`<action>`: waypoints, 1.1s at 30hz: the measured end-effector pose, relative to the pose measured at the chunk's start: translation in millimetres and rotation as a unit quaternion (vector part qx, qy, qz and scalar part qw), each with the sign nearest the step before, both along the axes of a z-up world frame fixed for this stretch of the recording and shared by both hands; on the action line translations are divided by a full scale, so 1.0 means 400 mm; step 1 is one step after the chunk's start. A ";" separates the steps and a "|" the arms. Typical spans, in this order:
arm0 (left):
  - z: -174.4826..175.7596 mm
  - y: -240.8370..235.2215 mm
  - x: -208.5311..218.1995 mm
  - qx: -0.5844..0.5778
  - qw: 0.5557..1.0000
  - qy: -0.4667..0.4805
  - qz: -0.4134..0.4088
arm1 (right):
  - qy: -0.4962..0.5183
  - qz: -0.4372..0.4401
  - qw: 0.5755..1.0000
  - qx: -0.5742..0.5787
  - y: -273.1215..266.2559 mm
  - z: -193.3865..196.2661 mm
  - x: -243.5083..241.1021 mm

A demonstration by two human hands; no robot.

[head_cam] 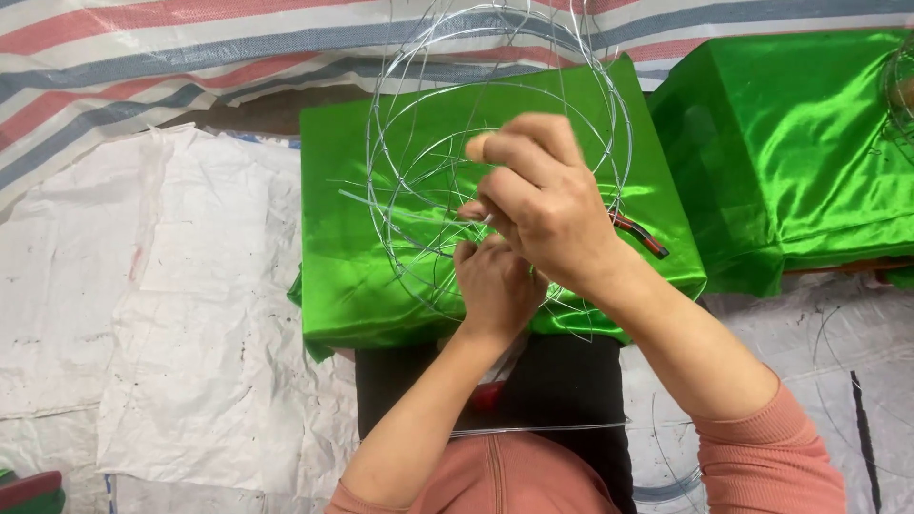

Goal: Assembling a wire frame by manually joining and securing metal wires with pliers.

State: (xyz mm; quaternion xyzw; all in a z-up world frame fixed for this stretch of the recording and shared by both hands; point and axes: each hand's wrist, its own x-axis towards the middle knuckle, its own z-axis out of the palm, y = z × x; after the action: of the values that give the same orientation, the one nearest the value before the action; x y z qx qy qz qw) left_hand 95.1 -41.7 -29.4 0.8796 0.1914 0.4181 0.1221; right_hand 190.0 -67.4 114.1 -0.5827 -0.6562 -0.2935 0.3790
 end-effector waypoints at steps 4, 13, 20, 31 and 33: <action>0.053 -0.028 0.005 0.006 1.000 0.012 0.007 | 0.293 0.177 0.938 -0.056 -0.053 0.053 0.004; 0.105 -0.001 0.006 -0.030 0.998 0.058 -0.004 | 0.540 0.147 0.823 -0.095 -0.130 0.152 0.012; 0.102 0.050 -0.004 -0.081 0.995 0.062 0.012 | 0.381 -0.056 0.880 -0.279 -0.273 -0.158 -0.090; 0.101 0.079 -0.026 -0.200 0.978 0.044 -0.044 | 0.638 -0.182 0.746 0.056 -0.488 -0.447 0.186; 0.091 0.077 -0.029 -0.200 0.978 0.034 -0.053 | 0.657 -0.212 0.716 0.103 -0.485 -0.486 0.270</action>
State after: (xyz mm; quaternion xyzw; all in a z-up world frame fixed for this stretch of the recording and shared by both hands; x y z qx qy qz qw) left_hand 83.4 -10.9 7.2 0.8600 0.2282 0.3341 0.3111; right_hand 297.9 -261.5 -80.4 -0.7105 -0.0669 0.0252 0.7001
